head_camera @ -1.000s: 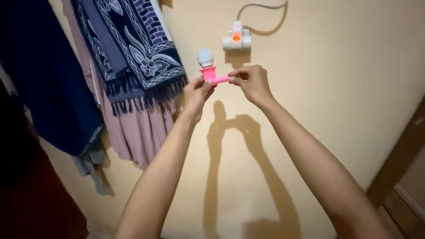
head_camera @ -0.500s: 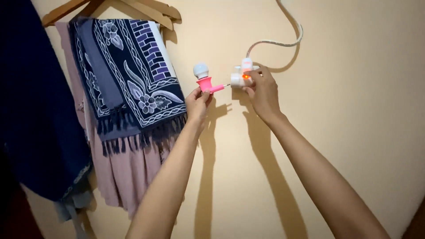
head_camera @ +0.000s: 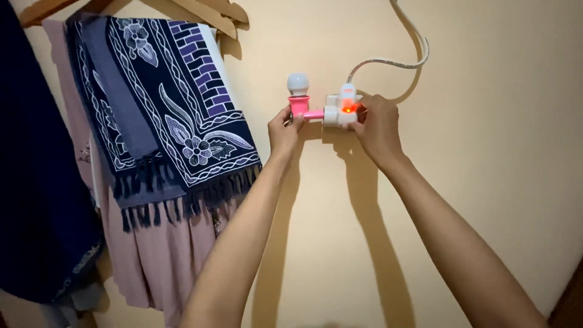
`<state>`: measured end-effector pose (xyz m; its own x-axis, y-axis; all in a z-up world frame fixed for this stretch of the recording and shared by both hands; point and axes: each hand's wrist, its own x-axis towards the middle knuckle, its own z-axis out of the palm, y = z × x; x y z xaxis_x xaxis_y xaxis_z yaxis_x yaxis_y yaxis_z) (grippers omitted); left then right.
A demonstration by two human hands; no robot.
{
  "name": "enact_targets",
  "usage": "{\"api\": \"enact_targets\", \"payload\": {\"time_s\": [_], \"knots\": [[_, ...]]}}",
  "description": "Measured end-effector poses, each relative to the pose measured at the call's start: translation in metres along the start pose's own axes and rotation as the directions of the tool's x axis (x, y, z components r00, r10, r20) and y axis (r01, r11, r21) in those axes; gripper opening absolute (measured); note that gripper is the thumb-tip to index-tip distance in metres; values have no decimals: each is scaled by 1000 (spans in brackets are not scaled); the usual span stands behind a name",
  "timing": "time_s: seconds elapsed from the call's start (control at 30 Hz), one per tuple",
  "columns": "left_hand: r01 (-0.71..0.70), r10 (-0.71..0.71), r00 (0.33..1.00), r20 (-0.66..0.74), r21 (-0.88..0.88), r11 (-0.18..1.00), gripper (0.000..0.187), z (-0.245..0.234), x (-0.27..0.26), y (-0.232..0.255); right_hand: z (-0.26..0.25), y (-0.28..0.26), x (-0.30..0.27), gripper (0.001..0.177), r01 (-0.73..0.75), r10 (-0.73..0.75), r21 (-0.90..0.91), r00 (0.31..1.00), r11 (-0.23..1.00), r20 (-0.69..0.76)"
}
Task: Tidy a bedroom by picking up plush toys, folding a blanket, and organizing items on a vanity shelf.
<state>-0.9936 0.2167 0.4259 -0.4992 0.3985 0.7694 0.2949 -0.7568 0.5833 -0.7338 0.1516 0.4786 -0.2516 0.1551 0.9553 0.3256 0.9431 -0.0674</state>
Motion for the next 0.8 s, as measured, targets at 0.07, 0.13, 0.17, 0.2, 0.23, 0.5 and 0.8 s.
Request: {"api": "enact_targets", "payload": {"time_s": [0.07,0.13,0.17,0.2,0.23,0.5,0.8], "knots": [[-139,139,989,47,4,990,41,-2,7,-12,1,0,3,25,4,-4,-25,1000,1000,3],[-128,130,989,65,-33,991,41,-2,3,-2,4,3,4,25,-11,11,-36,1000,999,-2],[-118,124,989,82,-68,991,41,-1,1,3,5,5,4,26,-24,24,-44,1000,999,-8],[-118,124,989,86,-72,990,41,-1,-3,10,5,6,4,26,-26,25,-49,1000,998,-10],[-83,80,994,75,35,996,42,-1,-7,16,6,7,4,26,-23,22,-51,1000,998,-22],[-16,12,1000,25,181,983,42,6,-10,19,11,7,4,34,-98,99,14,994,995,-46],[62,-62,998,-2,197,979,45,16,-19,38,16,8,6,43,-185,184,-5,979,983,-90]]}}
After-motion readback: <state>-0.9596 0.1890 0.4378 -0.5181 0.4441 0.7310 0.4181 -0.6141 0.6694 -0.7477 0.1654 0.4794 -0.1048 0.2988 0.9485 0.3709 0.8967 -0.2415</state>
